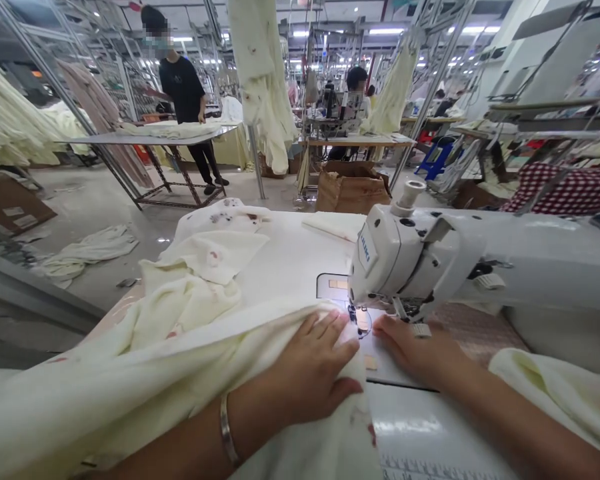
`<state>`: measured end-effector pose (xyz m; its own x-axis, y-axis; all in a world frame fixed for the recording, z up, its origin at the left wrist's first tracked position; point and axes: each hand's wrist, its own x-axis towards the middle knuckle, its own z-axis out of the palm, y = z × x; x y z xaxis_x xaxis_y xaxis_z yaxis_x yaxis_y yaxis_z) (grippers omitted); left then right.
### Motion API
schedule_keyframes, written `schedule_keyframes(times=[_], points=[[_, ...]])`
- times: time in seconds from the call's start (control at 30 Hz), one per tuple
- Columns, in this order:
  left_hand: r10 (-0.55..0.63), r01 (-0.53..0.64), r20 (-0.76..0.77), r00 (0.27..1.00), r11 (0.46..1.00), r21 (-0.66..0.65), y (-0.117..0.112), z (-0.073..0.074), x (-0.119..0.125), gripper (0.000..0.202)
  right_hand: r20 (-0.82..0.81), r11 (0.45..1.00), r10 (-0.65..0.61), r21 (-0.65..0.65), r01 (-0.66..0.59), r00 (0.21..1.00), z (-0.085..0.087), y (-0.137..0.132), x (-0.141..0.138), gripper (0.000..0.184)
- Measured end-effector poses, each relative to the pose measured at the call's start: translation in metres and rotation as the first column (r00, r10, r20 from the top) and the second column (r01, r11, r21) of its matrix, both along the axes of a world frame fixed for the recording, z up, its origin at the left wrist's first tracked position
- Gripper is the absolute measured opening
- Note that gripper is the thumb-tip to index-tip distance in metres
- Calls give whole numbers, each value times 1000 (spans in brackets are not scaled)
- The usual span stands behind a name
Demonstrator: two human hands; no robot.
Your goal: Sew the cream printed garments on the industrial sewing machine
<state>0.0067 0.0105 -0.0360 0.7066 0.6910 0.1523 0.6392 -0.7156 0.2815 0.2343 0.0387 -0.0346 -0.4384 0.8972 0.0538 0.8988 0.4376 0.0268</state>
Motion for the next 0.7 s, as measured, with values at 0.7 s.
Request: schedule_keyframes(times=[0.7], points=[[-136, 117, 75, 988, 969, 216, 14, -13, 0, 16, -187, 799, 601, 113, -591, 777, -4, -49, -14, 20]])
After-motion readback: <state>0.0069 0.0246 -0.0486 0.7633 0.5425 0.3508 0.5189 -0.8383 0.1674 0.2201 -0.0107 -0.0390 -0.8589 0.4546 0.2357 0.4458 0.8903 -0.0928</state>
